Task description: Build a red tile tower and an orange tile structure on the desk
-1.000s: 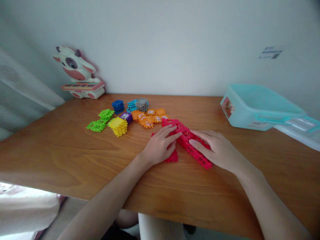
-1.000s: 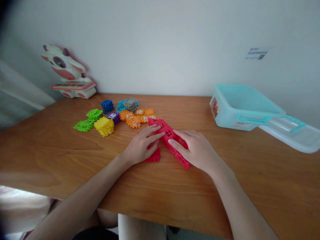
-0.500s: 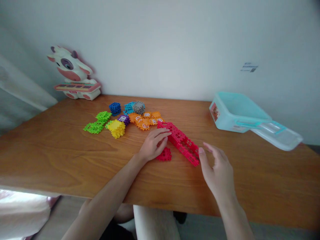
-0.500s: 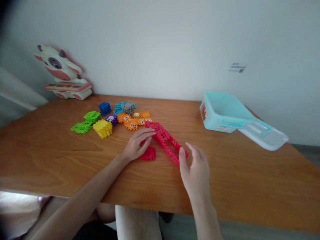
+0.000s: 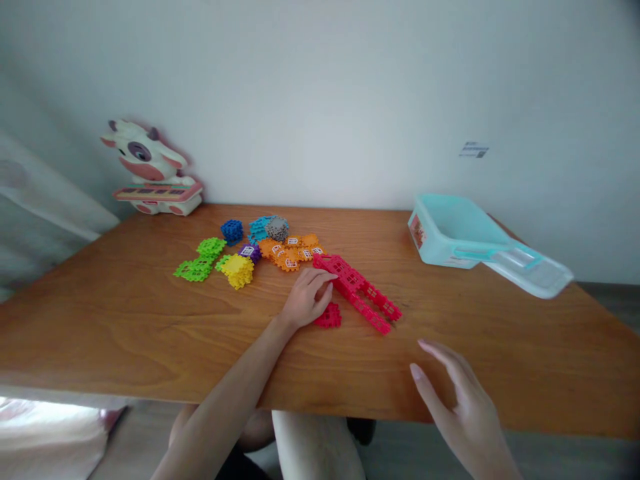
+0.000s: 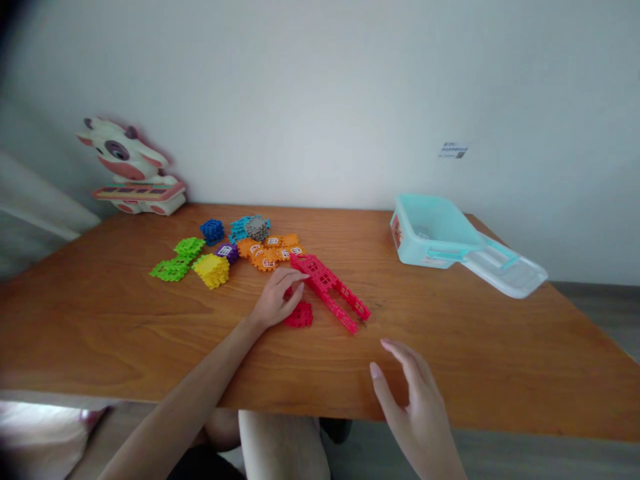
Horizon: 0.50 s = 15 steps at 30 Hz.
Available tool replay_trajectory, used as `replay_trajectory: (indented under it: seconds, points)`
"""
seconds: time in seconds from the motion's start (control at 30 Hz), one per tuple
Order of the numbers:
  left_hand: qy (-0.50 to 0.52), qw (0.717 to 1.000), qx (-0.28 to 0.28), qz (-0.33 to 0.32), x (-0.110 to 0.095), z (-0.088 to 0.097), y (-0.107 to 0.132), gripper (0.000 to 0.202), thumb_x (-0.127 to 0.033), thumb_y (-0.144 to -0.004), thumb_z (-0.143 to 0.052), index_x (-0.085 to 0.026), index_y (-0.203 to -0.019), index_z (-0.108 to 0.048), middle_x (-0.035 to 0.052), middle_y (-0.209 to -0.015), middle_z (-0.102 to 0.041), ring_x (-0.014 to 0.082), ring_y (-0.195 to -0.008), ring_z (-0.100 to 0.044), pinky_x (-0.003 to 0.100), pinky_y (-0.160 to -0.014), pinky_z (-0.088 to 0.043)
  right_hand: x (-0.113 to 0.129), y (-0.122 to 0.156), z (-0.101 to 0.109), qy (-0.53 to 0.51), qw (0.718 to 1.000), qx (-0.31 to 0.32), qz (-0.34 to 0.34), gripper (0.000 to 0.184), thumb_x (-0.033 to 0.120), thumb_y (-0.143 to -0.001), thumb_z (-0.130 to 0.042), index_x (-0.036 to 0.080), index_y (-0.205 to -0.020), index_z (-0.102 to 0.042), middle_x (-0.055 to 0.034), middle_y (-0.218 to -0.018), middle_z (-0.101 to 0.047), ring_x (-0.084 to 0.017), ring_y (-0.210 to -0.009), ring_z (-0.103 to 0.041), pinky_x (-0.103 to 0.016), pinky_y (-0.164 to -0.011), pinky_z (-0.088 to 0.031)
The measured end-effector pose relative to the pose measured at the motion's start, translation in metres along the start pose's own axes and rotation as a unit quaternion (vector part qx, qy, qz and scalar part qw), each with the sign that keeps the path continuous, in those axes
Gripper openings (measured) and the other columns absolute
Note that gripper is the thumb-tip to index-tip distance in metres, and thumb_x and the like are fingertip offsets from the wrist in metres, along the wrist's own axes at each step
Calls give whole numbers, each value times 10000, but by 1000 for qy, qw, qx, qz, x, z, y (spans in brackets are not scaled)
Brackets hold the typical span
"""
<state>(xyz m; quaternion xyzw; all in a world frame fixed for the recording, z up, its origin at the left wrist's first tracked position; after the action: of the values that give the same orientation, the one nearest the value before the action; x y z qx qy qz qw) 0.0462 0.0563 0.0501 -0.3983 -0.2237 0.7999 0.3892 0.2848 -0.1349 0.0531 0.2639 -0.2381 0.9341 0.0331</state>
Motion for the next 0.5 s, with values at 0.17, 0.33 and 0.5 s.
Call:
replay_trajectory:
  seconds: [0.17, 0.33, 0.5]
  points:
    - [-13, 1000, -9, 6, 4, 3, 0, 269, -174, -963, -556, -185, -1209, -665, 97, -1132, -716, 220, -1074, -645, 415, -965, -551, 16, -70, -8, -13, 999, 20, 22, 363, 453, -978, -581, 245, -1276, -585, -132, -1283, -684, -320, -1191, -670, -556, -1023, -547]
    - [-9, 999, -39, 23, 15, 7, 2, 237, -178, -974, -543, -184, -1178, -663, 95, -1114, -719, 218, -1071, -651, 427, -976, -550, 65, -128, -53, 4, 988, 104, 112, 341, 413, -969, -576, 242, -1262, -611, -139, -1208, -707, -320, -1136, -680, -534, -984, -549]
    - [-12, 999, -45, 12, 16, 8, 2, 232, -172, -970, -543, -188, -1170, -660, 86, -1111, -718, 222, -1076, -655, 427, -979, -552, 77, -151, -99, 87, 974, 171, 122, 390, 447, -935, -634, 182, -1222, -630, -179, -1187, -711, -356, -1132, -675, -514, -944, -550]
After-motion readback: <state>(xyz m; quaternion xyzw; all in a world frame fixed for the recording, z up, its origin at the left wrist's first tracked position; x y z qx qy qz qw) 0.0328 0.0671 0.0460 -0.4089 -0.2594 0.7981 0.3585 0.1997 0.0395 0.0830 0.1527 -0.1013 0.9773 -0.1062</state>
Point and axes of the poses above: each hand's wrist, its own y-axis away from the middle knuckle, its own z-axis out of the back of the hand, x = y × z, the point moved 8 cm from there along -y, towards the middle knuckle
